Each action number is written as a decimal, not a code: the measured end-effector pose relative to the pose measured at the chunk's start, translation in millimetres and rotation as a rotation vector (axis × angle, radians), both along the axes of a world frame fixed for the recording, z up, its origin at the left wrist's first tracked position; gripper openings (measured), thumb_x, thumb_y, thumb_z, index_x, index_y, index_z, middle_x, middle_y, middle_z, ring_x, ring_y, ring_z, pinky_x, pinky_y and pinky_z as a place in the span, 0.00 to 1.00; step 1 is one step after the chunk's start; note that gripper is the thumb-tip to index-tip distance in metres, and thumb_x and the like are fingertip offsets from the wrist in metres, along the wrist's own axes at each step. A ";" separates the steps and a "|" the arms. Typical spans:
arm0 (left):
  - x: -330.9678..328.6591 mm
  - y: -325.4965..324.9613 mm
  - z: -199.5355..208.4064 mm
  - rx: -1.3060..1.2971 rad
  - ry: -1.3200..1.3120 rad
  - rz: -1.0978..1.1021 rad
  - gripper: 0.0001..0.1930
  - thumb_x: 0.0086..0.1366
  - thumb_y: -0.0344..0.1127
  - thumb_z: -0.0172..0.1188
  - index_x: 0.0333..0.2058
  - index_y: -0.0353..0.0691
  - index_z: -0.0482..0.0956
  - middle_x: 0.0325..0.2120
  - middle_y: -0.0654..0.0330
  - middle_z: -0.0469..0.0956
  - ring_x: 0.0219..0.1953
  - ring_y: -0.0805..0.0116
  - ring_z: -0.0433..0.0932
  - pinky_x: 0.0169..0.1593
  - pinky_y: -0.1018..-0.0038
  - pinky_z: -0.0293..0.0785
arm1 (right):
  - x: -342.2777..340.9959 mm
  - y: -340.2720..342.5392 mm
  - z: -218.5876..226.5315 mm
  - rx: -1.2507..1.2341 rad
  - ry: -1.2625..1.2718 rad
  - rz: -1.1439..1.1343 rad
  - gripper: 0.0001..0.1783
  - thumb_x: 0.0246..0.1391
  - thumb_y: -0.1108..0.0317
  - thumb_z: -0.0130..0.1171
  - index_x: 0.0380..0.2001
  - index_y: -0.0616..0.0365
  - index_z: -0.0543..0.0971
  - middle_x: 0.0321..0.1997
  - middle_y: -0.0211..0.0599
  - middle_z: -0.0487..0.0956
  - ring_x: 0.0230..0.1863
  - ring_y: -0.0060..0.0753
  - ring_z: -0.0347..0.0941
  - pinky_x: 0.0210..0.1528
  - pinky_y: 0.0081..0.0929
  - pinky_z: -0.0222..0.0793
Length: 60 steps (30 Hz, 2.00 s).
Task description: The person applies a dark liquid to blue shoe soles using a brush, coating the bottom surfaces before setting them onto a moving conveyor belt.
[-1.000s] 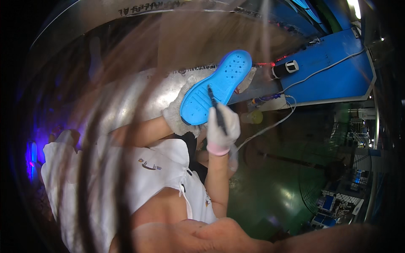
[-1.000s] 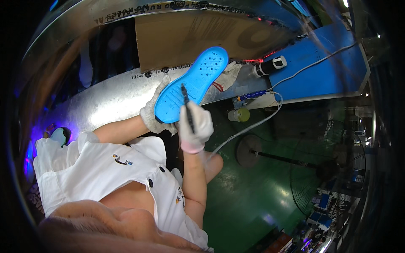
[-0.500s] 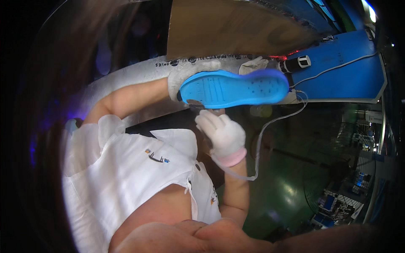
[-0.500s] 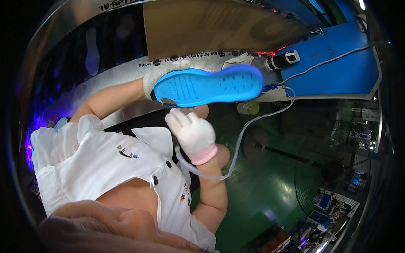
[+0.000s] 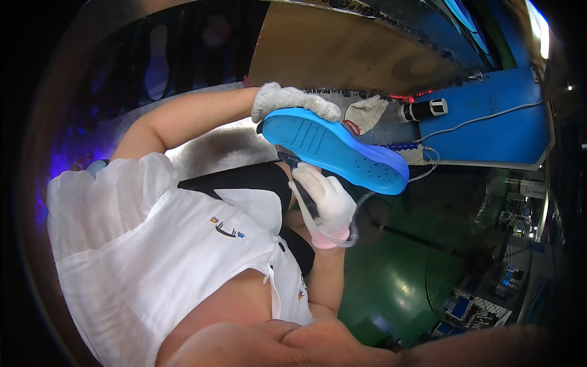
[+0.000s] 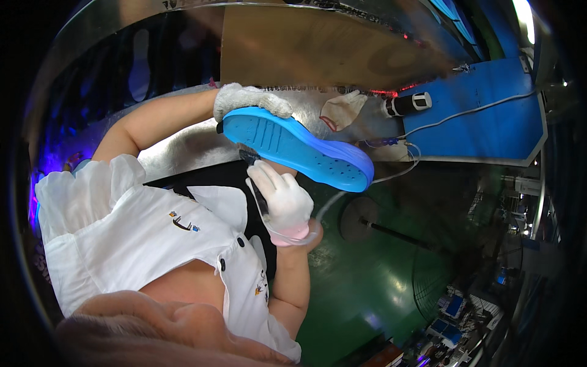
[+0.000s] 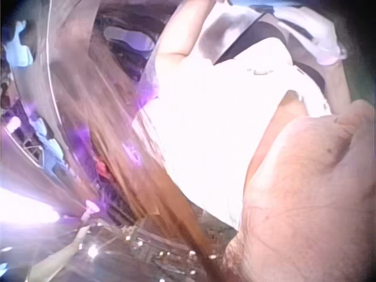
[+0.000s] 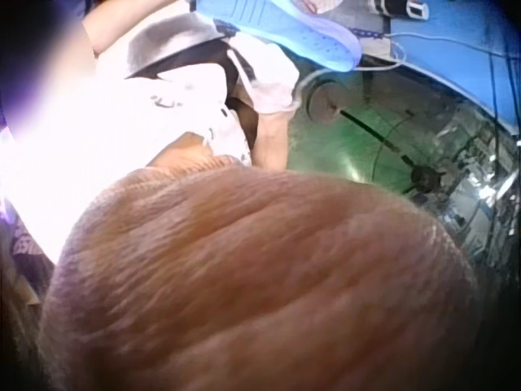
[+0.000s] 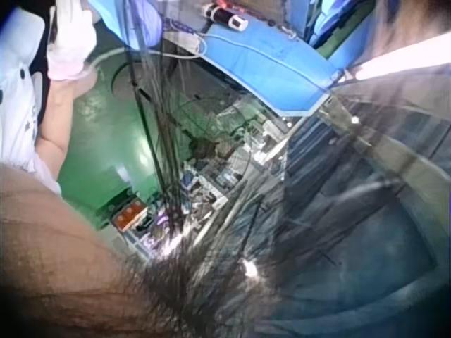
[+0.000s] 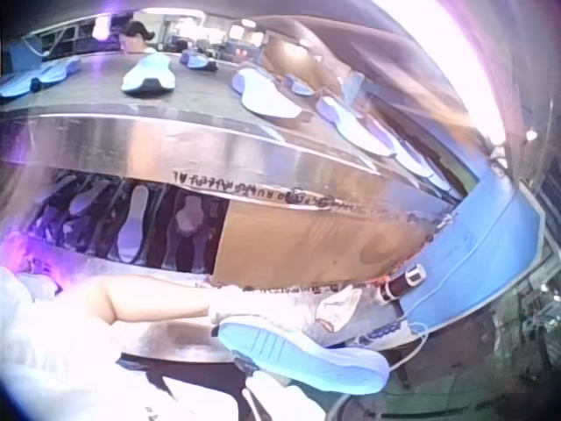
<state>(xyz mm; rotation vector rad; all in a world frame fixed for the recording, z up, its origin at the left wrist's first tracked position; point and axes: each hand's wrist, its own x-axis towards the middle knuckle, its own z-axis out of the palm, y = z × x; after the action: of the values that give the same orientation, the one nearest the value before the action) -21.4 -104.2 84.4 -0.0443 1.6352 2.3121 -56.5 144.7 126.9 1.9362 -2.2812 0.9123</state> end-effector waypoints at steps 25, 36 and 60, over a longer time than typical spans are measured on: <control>-6.5 -45.3 -22.5 -0.633 0.861 0.054 0.23 0.71 0.37 0.53 0.64 0.60 0.71 0.61 0.54 0.73 0.62 0.51 0.73 0.64 0.60 0.70 | -25.4 15.7 -0.7 -0.205 0.077 -0.105 0.15 0.46 0.71 0.72 0.40 0.51 0.85 0.45 0.38 0.85 0.29 0.35 0.77 0.30 0.25 0.74; 2.8 -42.1 9.8 -0.772 0.626 0.132 0.26 0.68 0.40 0.58 0.64 0.55 0.71 0.62 0.53 0.72 0.60 0.53 0.75 0.64 0.60 0.71 | -24.3 29.1 21.9 -0.059 0.183 -0.141 0.19 0.40 0.81 0.72 0.40 0.57 0.85 0.45 0.46 0.85 0.34 0.41 0.81 0.37 0.28 0.76; 66.8 57.0 39.1 0.776 0.180 0.595 0.33 0.70 0.61 0.52 0.59 0.38 0.71 0.48 0.54 0.80 0.46 0.66 0.81 0.49 0.68 0.80 | 14.4 -1.2 -12.5 -0.630 -0.406 -0.184 0.12 0.51 0.72 0.68 0.38 0.69 0.83 0.34 0.46 0.83 0.30 0.34 0.76 0.33 0.27 0.72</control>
<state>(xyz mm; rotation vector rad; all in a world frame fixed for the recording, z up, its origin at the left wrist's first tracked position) 45.4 -47.2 123.4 -0.1702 0.7254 3.3367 -42.2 143.5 114.4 1.3419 -1.9250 1.8454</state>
